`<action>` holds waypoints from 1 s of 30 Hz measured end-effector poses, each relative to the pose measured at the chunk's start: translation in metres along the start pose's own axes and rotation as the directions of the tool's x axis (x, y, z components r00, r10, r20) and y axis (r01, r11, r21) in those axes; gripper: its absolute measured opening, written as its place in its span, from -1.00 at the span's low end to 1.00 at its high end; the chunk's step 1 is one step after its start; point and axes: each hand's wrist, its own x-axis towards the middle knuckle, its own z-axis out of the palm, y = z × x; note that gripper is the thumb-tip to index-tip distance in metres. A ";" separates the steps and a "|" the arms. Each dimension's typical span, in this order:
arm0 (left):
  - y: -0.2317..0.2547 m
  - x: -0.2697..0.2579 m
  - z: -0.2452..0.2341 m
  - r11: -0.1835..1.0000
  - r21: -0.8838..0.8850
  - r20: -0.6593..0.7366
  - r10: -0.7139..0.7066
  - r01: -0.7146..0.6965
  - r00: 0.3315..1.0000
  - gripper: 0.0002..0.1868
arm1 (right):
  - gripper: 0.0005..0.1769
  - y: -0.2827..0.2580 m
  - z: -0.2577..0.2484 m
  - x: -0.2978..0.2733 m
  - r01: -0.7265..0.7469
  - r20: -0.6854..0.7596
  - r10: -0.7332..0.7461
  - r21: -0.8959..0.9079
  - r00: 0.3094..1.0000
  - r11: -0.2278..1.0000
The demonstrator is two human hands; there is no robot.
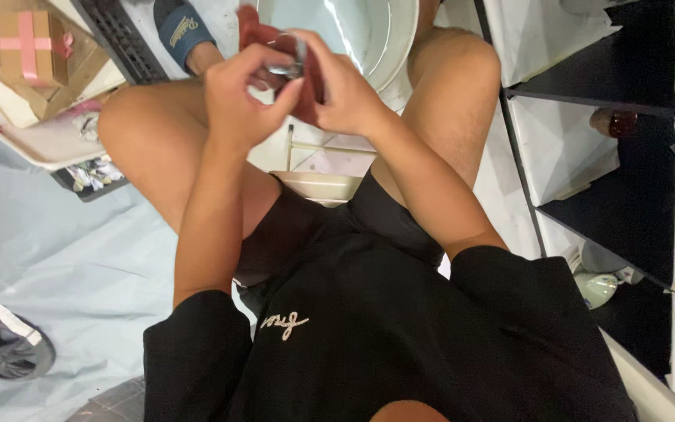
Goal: The person sits on the floor and wipes several glass cups and a small glass jar with a red cloth. They dip the cloth into a bucket of water between items and place the cleaned glassware onto a nearby shelf.
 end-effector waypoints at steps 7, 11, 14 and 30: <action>-0.010 0.006 -0.011 0.994 -0.045 0.135 -0.097 0.104 0.986 -0.59 | -0.45 -0.010 -0.005 -0.004 -0.036 -0.009 0.035 -0.188 0.999 0.982; -0.008 0.000 0.003 1.000 0.004 0.205 -0.024 0.023 0.978 -0.61 | -0.50 -0.005 -0.015 -0.016 -0.038 0.096 0.064 -0.255 0.993 0.966; -0.003 0.000 0.019 0.992 0.112 0.265 0.030 -0.062 0.964 -0.65 | -0.61 0.002 -0.022 -0.029 -0.016 0.135 0.052 -0.256 0.989 0.967; 0.007 0.026 0.126 0.930 -0.356 0.217 -0.012 0.091 0.976 -0.68 | -0.56 0.112 -0.021 -0.162 0.085 -0.598 0.157 0.356 0.786 0.931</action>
